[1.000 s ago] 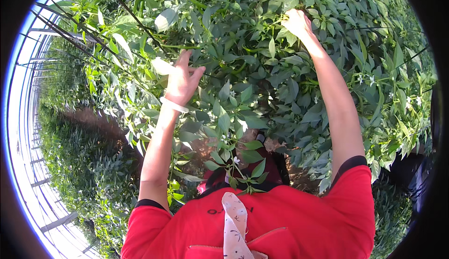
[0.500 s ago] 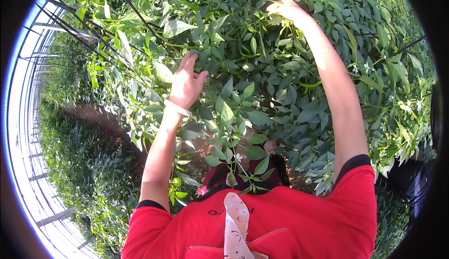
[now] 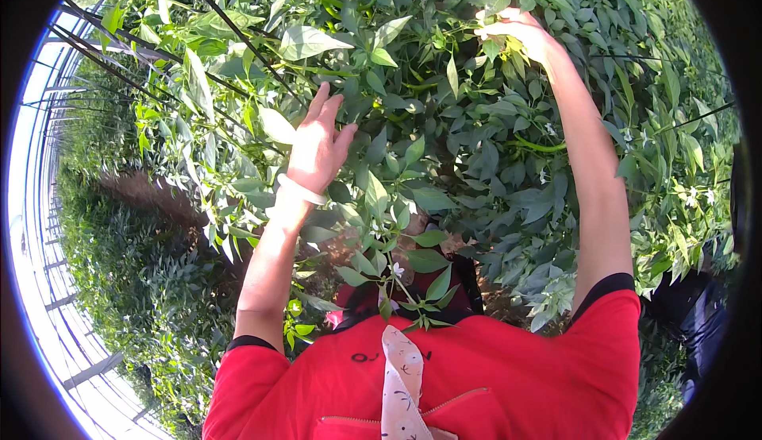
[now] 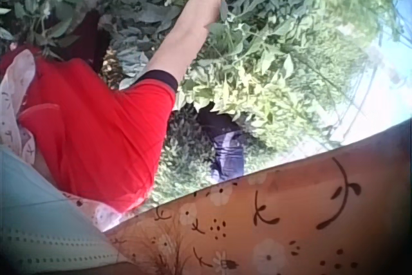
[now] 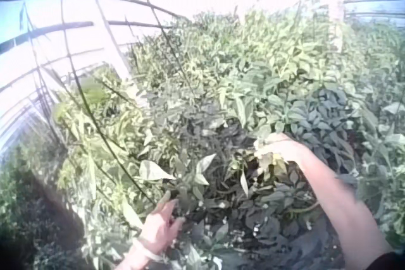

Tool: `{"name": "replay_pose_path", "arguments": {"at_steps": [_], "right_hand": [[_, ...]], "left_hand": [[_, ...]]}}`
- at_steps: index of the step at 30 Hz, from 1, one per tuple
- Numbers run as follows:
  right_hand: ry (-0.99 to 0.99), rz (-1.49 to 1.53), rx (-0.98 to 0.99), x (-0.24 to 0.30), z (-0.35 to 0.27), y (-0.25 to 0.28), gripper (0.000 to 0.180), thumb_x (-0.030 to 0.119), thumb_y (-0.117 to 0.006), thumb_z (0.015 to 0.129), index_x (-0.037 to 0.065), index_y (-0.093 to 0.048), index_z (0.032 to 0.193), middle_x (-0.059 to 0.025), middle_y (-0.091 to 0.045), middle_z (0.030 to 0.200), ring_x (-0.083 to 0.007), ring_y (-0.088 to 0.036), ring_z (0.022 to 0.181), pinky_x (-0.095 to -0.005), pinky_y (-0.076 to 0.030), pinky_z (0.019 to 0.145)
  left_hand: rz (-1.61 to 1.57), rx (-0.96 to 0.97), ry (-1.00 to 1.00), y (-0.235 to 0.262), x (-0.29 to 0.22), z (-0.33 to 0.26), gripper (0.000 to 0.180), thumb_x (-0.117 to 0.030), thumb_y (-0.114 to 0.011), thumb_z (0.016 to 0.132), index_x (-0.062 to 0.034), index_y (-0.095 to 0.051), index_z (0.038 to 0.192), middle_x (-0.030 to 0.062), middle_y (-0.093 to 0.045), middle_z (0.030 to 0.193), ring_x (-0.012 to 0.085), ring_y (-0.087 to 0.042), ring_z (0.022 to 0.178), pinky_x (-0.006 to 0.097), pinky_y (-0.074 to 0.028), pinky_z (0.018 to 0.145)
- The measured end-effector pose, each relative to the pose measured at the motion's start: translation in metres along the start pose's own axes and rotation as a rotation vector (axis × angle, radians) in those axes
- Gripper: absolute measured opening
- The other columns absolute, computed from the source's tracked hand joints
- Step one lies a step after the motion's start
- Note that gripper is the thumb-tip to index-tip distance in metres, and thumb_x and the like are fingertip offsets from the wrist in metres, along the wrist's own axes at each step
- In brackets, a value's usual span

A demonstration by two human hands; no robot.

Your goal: The person trims leaves and small branches from pepper plants in a greenhouse using their hands. They move along the row, reaching into the foliage to remove excess growth and place the cuttings on the ground.

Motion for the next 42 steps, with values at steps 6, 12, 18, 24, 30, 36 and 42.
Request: {"name": "replay_pose_path", "arguments": {"at_steps": [6,12,18,24,30,36,42], "right_hand": [[0.077,-0.177,0.02,-0.013,-0.005,0.016,0.032,0.005,-0.068,0.086,0.001,-0.065,0.118,-0.005,-0.068,0.096,-0.0138,-0.065,0.084,-0.0272,-0.053,0.066],[0.227,-0.577,-0.307,0.001,-0.012,0.013,0.024,0.012,-0.067,0.087,0.002,-0.071,0.108,-0.0079,-0.074,0.1,-0.0186,-0.068,0.086,-0.0303,-0.052,0.082],[0.442,-0.419,-0.362,0.066,-0.06,-0.068,0.019,0.009,-0.063,0.094,0.003,-0.07,0.11,-0.0072,-0.074,0.099,-0.0144,-0.07,0.089,-0.0271,-0.054,0.078],[0.419,-0.184,0.196,0.125,-0.138,-0.221,0.019,0.01,-0.061,0.097,-0.003,-0.068,0.109,-0.0076,-0.071,0.099,-0.0108,-0.066,0.09,-0.0259,-0.053,0.082],[0.228,-0.481,0.423,0.121,-0.187,-0.262,0.034,0.024,-0.068,0.092,0.001,-0.064,0.117,-0.0093,-0.07,0.098,-0.0159,-0.065,0.084,-0.032,-0.052,0.076],[0.035,-0.468,0.263,0.075,-0.251,-0.234,0.033,0.01,-0.068,0.09,0.003,-0.064,0.121,-0.0098,-0.07,0.104,-0.0151,-0.067,0.084,-0.0275,-0.053,0.075],[0.042,-0.294,-0.172,0.051,-0.309,-0.231,0.065,-0.017,-0.054,0.078,0.011,-0.059,0.137,-0.0057,-0.062,0.131,-0.0164,-0.064,0.108,-0.0292,-0.049,0.091]], "left_hand": [[0.011,-0.05,-0.099,-0.011,0.002,0.001,0.047,-0.008,-0.074,0.081,0.0047,-0.058,0.123,0.0305,-0.045,0.145,0.0402,-0.068,0.095,0.042,-0.055,0.082],[-0.017,0.021,-0.321,-0.012,-0.024,-0.018,0.032,-0.007,-0.072,0.085,-0.0007,-0.066,0.115,0.0192,-0.058,0.135,0.0339,-0.067,0.104,0.038,-0.055,0.09],[-0.299,0.113,-0.386,0.018,-0.043,-0.065,0.026,-0.001,-0.067,0.085,-0.0007,-0.069,0.11,0.0177,-0.068,0.118,0.0343,-0.064,0.11,0.041,-0.051,0.094],[-0.407,0.232,-0.302,0.041,-0.033,-0.135,0.021,-0.007,-0.067,0.09,0.0026,-0.067,0.108,0.0197,-0.068,0.114,0.037,-0.066,0.105,0.041,-0.054,0.09],[-0.447,0.187,0.026,0.1,0.018,-0.188,0.024,-0.009,-0.066,0.094,0.0021,-0.068,0.115,0.0134,-0.072,0.105,0.0178,-0.069,0.094,0.03,-0.054,0.082],[-0.502,0.183,0.219,0.122,0.098,-0.221,0.017,-0.004,-0.063,0.092,0.0031,-0.071,0.106,0.0128,-0.074,0.091,0.0163,-0.071,0.08,0.029,-0.054,0.073],[-0.513,-0.206,0.081,0.137,0.107,-0.242,0.019,0.008,-0.065,0.085,0.004,-0.072,0.102,0.0143,-0.073,0.099,0.019,-0.068,0.091,0.03,-0.053,0.081]]}}
Point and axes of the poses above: each hand's wrist, its own z-axis towards the middle knuckle, its own y-axis out of the back of the hand, x = y × z, the point moved 4 cm from there along z, towards the middle knuckle
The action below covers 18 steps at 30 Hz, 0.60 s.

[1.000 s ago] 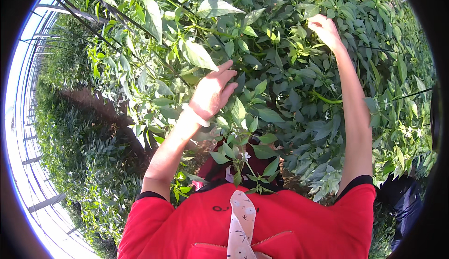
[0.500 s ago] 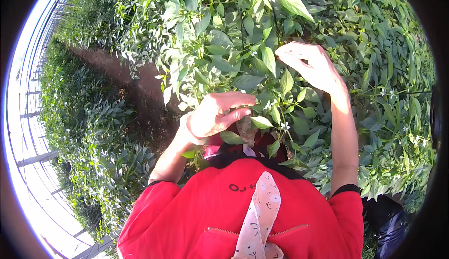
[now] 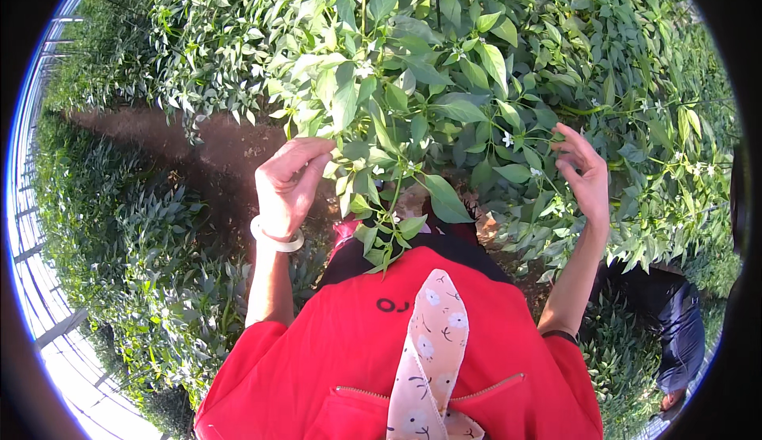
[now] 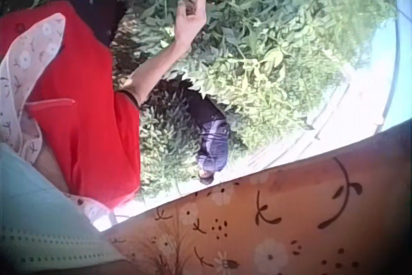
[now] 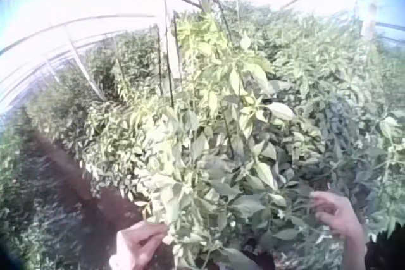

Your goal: The person trims leaves and small branches from pepper plants in a greenhouse using their hands. They move along the row, reaching into the foliage to remove excess growth and place the cuttings on the ground.

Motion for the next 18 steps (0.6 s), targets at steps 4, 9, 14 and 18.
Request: {"name": "replay_pose_path", "arguments": {"at_steps": [4,9,14,18], "right_hand": [[0.185,-0.209,0.006,0.046,-0.019,-0.04,0.077,-0.011,-0.076,0.062,0.013,-0.062,0.134,-0.004,-0.049,0.148,-0.0214,-0.058,0.121,-0.0378,-0.045,0.105],[0.389,0.031,-0.117,0.044,-0.016,-0.052,0.021,0.001,-0.074,0.083,0.001,-0.074,0.104,-0.0106,-0.064,0.125,-0.0191,-0.064,0.103,-0.0306,-0.053,0.088],[0.349,0.062,-0.28,0.033,-0.016,-0.03,0.019,-0.001,-0.07,0.088,-0.001,-0.073,0.106,-0.0091,-0.068,0.113,-0.0159,-0.065,0.097,-0.0266,-0.052,0.084],[0.376,0.098,-0.244,0.044,0.002,-0.017,0.017,-0.001,-0.065,0.091,-0.003,-0.071,0.107,-0.0102,-0.069,0.109,-0.0142,-0.066,0.093,-0.0254,-0.052,0.083]], "left_hand": [[-0.218,0.372,-0.379,-0.046,-0.075,0.033,0.019,0.011,-0.062,0.085,0.0049,-0.072,0.101,0.0167,-0.071,0.105,0.0222,-0.069,0.094,0.029,-0.054,0.083],[0.028,0.591,-0.744,-0.153,-0.074,0.057,0.024,0.008,-0.061,0.081,0.0044,-0.063,0.105,0.0186,-0.065,0.091,0.0363,-0.066,0.079,0.04,-0.053,0.067],[0.255,0.66,-0.723,-0.194,-0.079,0.034,0.026,-0.004,-0.06,0.081,-0.0019,-0.067,0.106,0.0148,-0.064,0.084,0.0349,-0.066,0.08,0.044,-0.053,0.07],[0.426,0.751,-0.649,-0.214,-0.091,0.019,0.04,-0.001,-0.059,0.079,-0.0028,-0.057,0.119,0.0185,-0.063,0.084,0.0383,-0.067,0.077,0.046,-0.054,0.066]]}}
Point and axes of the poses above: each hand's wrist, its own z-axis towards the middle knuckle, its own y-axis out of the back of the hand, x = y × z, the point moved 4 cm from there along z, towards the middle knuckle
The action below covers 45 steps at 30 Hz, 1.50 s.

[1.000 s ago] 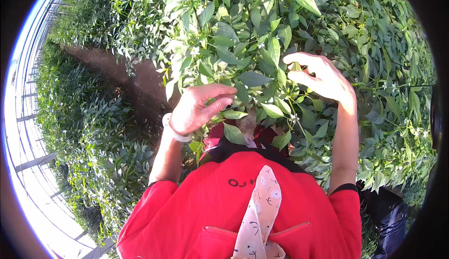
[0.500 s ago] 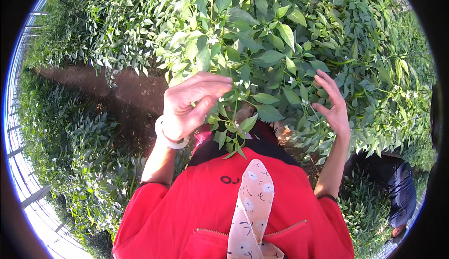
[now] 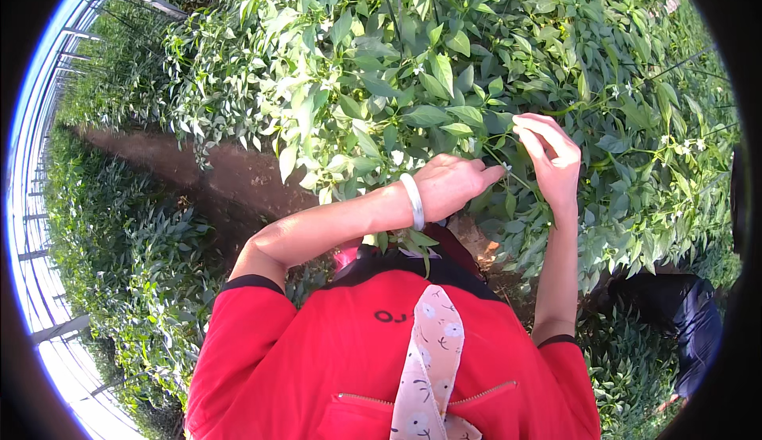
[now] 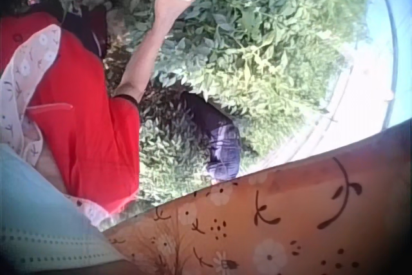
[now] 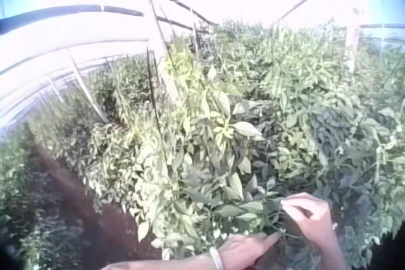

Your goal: The person trims leaves and small branches from pepper plants in a greenhouse using their hands. They move along the row, reaching into the foliage to remove excess growth and place the cuttings on the ground.

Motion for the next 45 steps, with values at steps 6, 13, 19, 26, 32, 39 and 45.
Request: {"name": "replay_pose_path", "arguments": {"at_steps": [6,13,19,26,32,39,45], "right_hand": [[0.052,-0.043,0.184,-0.011,0.064,0.006,0.019,0.0,-0.061,0.094,-0.003,-0.069,0.112,-0.0093,-0.069,0.111,-0.0143,-0.066,0.097,-0.0264,-0.052,0.087],[-0.144,-0.06,0.318,-0.048,0.036,0.035,0.023,0.012,-0.058,0.099,-0.001,-0.068,0.116,-0.0076,-0.072,0.103,-0.0119,-0.067,0.089,-0.0269,-0.053,0.078],[-0.385,0.425,0.407,-0.038,-0.023,0.008,0.029,0.018,-0.055,0.103,-0.004,-0.064,0.119,-0.0063,-0.07,0.096,-0.0109,-0.066,0.08,-0.0268,-0.055,0.069],[-0.341,0.361,0.496,-0.03,-0.029,0.005,0.024,0.019,-0.063,0.099,-0.003,-0.068,0.107,-0.0032,-0.066,0.083,-0.0095,-0.062,0.073,-0.0253,-0.051,0.069],[-0.283,0.212,0.178,-0.061,0.039,0.019,0.032,0.024,-0.062,0.098,-0.002,-0.064,0.117,-0.01,-0.072,0.094,-0.0146,-0.069,0.088,-0.0269,-0.055,0.077],[-0.092,0.004,0.457,-0.114,0.175,-0.042,0.044,0.039,-0.062,0.097,-0.005,-0.069,0.104,-0.0126,-0.074,0.093,-0.0177,-0.068,0.092,-0.0287,-0.052,0.076],[-0.031,0.319,0.232,-0.066,0.162,0.039,0.036,0.029,-0.055,0.103,0.002,-0.063,0.081,-0.0027,-0.062,0.072,-0.0133,-0.065,0.073,-0.0293,-0.053,0.073]], "left_hand": [[-0.056,-0.261,0.16,-0.011,0.025,0.011,0.024,0.003,-0.057,0.082,0.0001,-0.057,0.106,0.0205,-0.064,0.091,0.0415,-0.065,0.083,0.046,-0.054,0.071],[0.035,-0.648,-0.137,0.028,-0.025,-0.018,0.037,-0.001,-0.067,0.071,-0.0039,-0.066,0.108,0.0139,-0.063,0.112,0.0361,-0.059,0.104,0.044,-0.049,0.089],[0.003,-0.398,0.104,-0.008,-0.009,-0.01,0.047,-0.002,-0.068,0.077,-0.0023,-0.062,0.123,0.0157,-0.064,0.107,0.033,-0.062,0.1,0.042,-0.051,0.089],[0.101,-0.271,0.134,-0.019,0.002,0.006,0.031,-0.003,-0.064,0.071,-0.0036,-0.063,0.103,0.0112,-0.058,0.093,0.0301,-0.061,0.095,0.04,-0.053,0.078],[0.003,0.03,0.087,0.025,0.013,0.013,0.022,0.0,-0.059,0.078,-0.0033,-0.064,0.1,0.0148,-0.054,0.086,0.0355,-0.06,0.084,0.043,-0.049,0.07],[-0.304,0.079,-0.044,0.067,0.04,0.04,0.023,0.011,-0.06,0.078,0.0003,-0.067,0.097,0.0118,-0.065,0.094,0.0268,-0.066,0.081,0.036,-0.052,0.07],[-0.89,-0.505,0.417,0.112,0.125,0.014,0.015,0.001,-0.068,0.089,0.0013,-0.073,0.103,0.0133,-0.073,0.087,0.0167,-0.069,0.071,0.027,-0.056,0.066]]}}
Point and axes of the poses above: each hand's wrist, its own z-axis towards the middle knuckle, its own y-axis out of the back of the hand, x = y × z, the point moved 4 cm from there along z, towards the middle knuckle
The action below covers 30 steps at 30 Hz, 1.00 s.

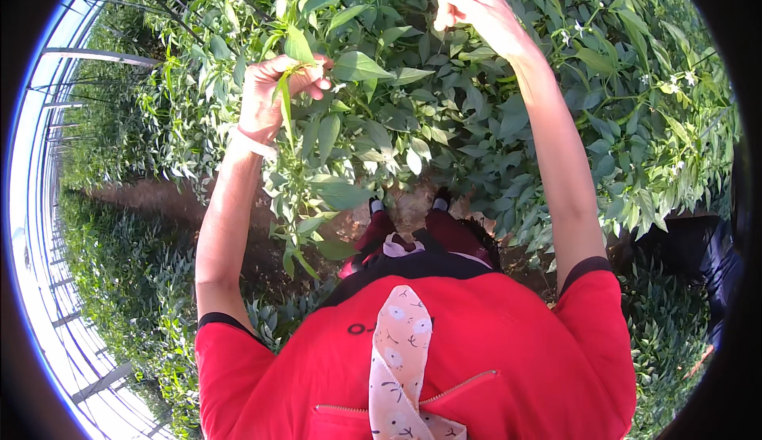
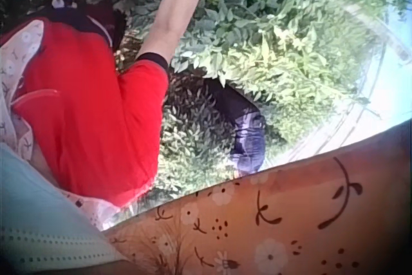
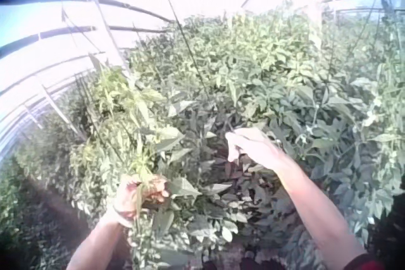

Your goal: The person trims leaves and small branches from pepper plants in a greenhouse using their hands. They move along the row, reaching into the foliage to remove excess growth and place the cuttings on the ground.

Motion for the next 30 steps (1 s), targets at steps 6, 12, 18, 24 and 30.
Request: {"name": "replay_pose_path", "arguments": {"at_steps": [6,12,18,24,30], "right_hand": [[0.037,-0.081,0.116,0.044,-0.023,-0.012,0.035,0.028,-0.05,0.104,0.003,-0.061,0.081,-0.0037,-0.062,0.075,-0.0142,-0.063,0.077,-0.0302,-0.05,0.079],[0.208,-0.26,0.209,0.07,-0.024,-0.043,0.041,0.029,-0.049,0.104,-0.003,-0.066,0.086,-0.0081,-0.069,0.081,-0.0156,-0.062,0.079,-0.0299,-0.05,0.076],[0.094,-0.17,0.143,0.078,-0.012,-0.013,0.036,0.028,-0.046,0.106,-0.002,-0.064,0.096,-0.0082,-0.069,0.095,-0.0156,-0.063,0.09,-0.0304,-0.05,0.086],[0.139,-0.226,0.203,0.079,-0.002,-0.035,0.041,0.03,-0.049,0.104,-0.003,-0.068,0.089,-0.0053,-0.068,0.085,-0.0146,-0.064,0.081,-0.0303,-0.051,0.079],[0.133,-0.246,0.217,0.074,0.012,-0.04,0.041,0.032,-0.051,0.102,-0.003,-0.068,0.089,-0.0068,-0.069,0.084,-0.015,-0.065,0.079,-0.0301,-0.052,0.078]], "left_hand": [[-0.224,-0.045,-0.055,-0.024,0.016,0.036,0.027,-0.002,-0.07,0.09,0.0088,-0.065,0.114,0.02,-0.071,0.104,0.0221,-0.071,0.079,0.031,-0.059,0.07],[-0.222,0.064,-0.062,-0.072,0.02,0.056,0.016,-0.003,-0.067,0.092,0.0073,-0.068,0.104,0.0165,-0.073,0.091,0.0203,-0.071,0.069,0.028,-0.058,0.057],[-0.39,-0.113,0.024,-0.081,0.037,0.069,0.011,-0.002,-0.072,0.087,0.005,-0.068,0.094,0.0116,-0.07,0.075,0.0177,-0.069,0.057,0.026,-0.054,0.044],[-0.446,-0.141,0.136,-0.088,0.048,0.071,0.023,-0.004,-0.073,0.087,0.0054,-0.066,0.107,0.0163,-0.072,0.089,0.0221,-0.07,0.059,0.028,-0.055,0.045],[-0.536,-0.105,0.108,-0.095,0.056,0.076,0.033,-0.001,-0.076,0.083,0.0032,-0.067,0.114,0.0141,-0.072,0.092,0.0171,-0.063,0.051,0.026,-0.045,0.039]]}}
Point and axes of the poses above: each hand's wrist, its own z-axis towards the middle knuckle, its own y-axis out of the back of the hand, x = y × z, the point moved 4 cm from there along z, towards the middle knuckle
